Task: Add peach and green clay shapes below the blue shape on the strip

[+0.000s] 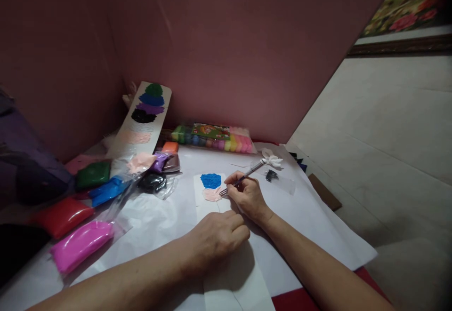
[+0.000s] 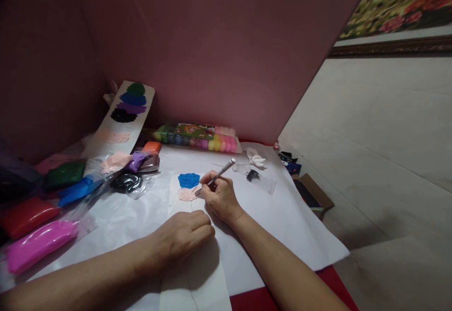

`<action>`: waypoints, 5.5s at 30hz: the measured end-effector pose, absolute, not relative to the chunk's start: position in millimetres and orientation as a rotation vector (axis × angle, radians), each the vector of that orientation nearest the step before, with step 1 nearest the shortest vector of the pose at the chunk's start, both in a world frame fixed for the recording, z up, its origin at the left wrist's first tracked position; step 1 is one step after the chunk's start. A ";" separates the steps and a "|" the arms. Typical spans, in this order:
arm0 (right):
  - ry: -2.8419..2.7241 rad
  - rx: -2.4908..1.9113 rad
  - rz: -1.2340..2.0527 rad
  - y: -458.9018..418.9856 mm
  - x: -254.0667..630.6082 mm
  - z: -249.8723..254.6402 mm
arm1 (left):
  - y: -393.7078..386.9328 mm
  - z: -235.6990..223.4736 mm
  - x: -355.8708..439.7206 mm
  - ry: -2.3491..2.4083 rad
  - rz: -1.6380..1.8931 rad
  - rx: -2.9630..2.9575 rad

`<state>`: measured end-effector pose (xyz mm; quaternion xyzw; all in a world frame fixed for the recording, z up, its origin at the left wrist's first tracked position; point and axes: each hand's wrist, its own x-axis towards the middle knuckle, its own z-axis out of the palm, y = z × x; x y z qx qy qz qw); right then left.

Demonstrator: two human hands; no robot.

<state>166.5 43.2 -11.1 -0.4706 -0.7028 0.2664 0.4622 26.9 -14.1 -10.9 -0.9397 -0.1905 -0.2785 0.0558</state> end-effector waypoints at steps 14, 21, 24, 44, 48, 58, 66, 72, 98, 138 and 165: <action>-1.695 -1.201 0.575 44.4 166.0 -11.6 | -13.6 -11.2 27.2 -0.587 -0.891 -2.859; -1.653 -1.216 0.533 45.8 167.2 -11.1 | -13.5 -13.7 27.0 -0.591 -0.850 -2.850; -1.593 -1.199 0.493 47.4 168.1 -11.4 | -13.8 -13.9 27.0 -0.590 -0.877 -2.851; -1.580 -1.231 0.449 48.4 169.5 -12.4 | -13.3 -11.1 27.1 -0.560 -0.879 -2.819; -1.599 -1.164 0.513 46.1 168.9 -11.9 | -12.0 -12.9 27.0 -0.549 -0.893 -2.820; -1.652 -1.170 0.602 45.8 169.0 -13.5 | -12.9 -12.6 27.2 -0.548 -0.933 -2.809; -1.651 -1.218 0.570 44.0 166.7 -10.3 | -13.0 -10.8 27.2 -0.554 -0.946 -2.810; -1.610 -1.218 0.512 44.0 168.0 -10.9 | -13.1 -10.6 26.6 -0.545 -0.917 -2.807; -1.814 -1.103 0.714 38.5 165.5 -10.2 | -12.6 -11.4 27.9 -0.539 -0.905 -2.853; -1.722 -1.182 0.598 39.6 165.8 -9.9 | -13.3 -9.4 27.8 -0.535 -0.941 -2.819; -1.756 -1.013 0.550 45.3 165.3 -7.1 | 11.4 -0.2 13.1 -2.030 -2.495 -2.039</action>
